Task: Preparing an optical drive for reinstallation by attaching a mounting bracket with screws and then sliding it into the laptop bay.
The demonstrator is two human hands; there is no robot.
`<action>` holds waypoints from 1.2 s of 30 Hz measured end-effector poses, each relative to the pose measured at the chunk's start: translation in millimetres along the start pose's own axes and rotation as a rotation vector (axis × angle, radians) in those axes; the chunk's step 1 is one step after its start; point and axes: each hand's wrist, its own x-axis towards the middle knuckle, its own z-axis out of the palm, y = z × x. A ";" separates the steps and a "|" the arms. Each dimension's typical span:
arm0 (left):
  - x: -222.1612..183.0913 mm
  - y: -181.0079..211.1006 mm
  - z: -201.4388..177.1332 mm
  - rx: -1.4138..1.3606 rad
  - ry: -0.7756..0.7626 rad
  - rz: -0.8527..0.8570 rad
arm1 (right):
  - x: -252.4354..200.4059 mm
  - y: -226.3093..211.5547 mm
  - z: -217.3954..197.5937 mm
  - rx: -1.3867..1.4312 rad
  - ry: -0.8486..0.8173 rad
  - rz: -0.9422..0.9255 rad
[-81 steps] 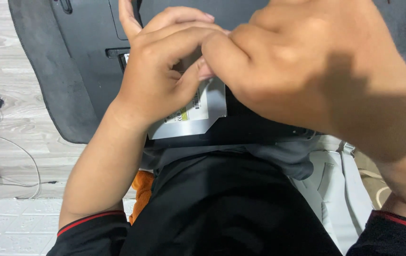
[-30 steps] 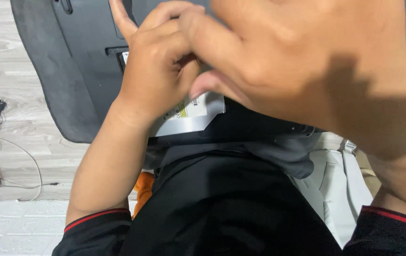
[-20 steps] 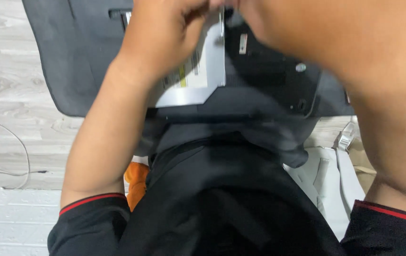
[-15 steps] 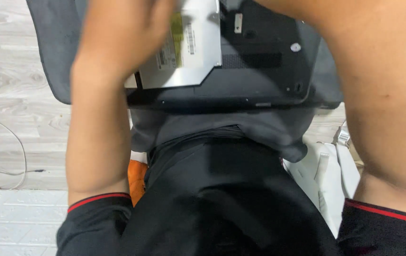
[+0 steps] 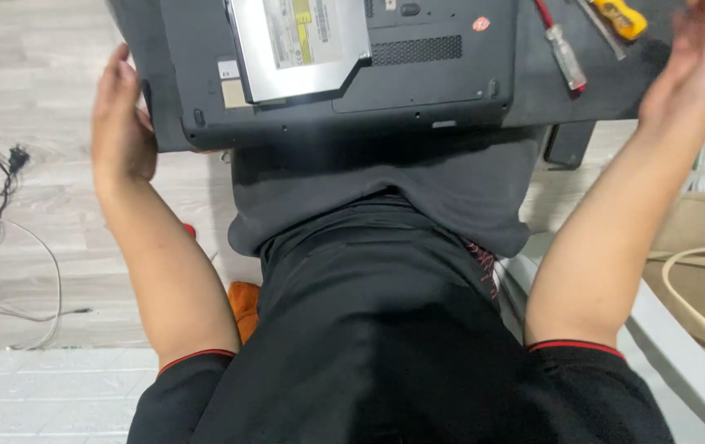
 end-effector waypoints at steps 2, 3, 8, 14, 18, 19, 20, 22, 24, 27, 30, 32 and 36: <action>1.6 0.8 6.1 -0.065 -0.055 -0.069 | -21.7 -19.1 -7.7 0.109 0.729 0.271; 3.3 1.7 5.7 -0.066 -0.061 -0.059 | -33.0 -11.1 -22.3 0.113 0.731 0.261; 9.3 -7.4 9.2 -0.419 -0.129 -0.135 | -73.2 -20.7 31.7 0.459 0.809 0.883; 17.2 -50.8 14.7 -0.814 0.012 -0.285 | -83.5 -15.0 24.5 0.462 0.780 0.841; 4.3 -38.4 16.7 -0.784 0.037 -0.260 | -82.0 -7.8 17.8 0.453 0.756 0.808; 5.2 -40.1 12.6 -0.804 0.052 -0.246 | -76.8 -5.7 17.2 0.447 0.747 0.802; 7.2 -40.9 8.4 -0.825 0.068 -0.232 | -70.5 -3.3 17.4 0.441 0.738 0.796; 5.6 -45.9 2.7 -0.811 0.093 -0.244 | -54.9 5.0 20.3 0.434 0.714 0.783; -4.3 -47.5 -0.9 -0.792 0.128 -0.270 | -45.7 15.9 24.1 0.420 0.694 0.787; -18.2 -46.9 -1.6 -0.773 0.237 -0.317 | -38.6 33.7 23.0 0.400 0.678 0.786; -23.2 -72.0 -21.9 -0.752 0.186 -0.326 | -42.2 70.1 15.9 0.383 0.640 0.778; -25.8 -107.1 -45.0 -0.759 0.185 -0.318 | -61.6 108.1 1.7 0.374 0.596 0.774; -24.9 -115.6 -58.8 -0.747 0.153 -0.327 | -42.4 99.8 -33.1 0.334 0.537 0.750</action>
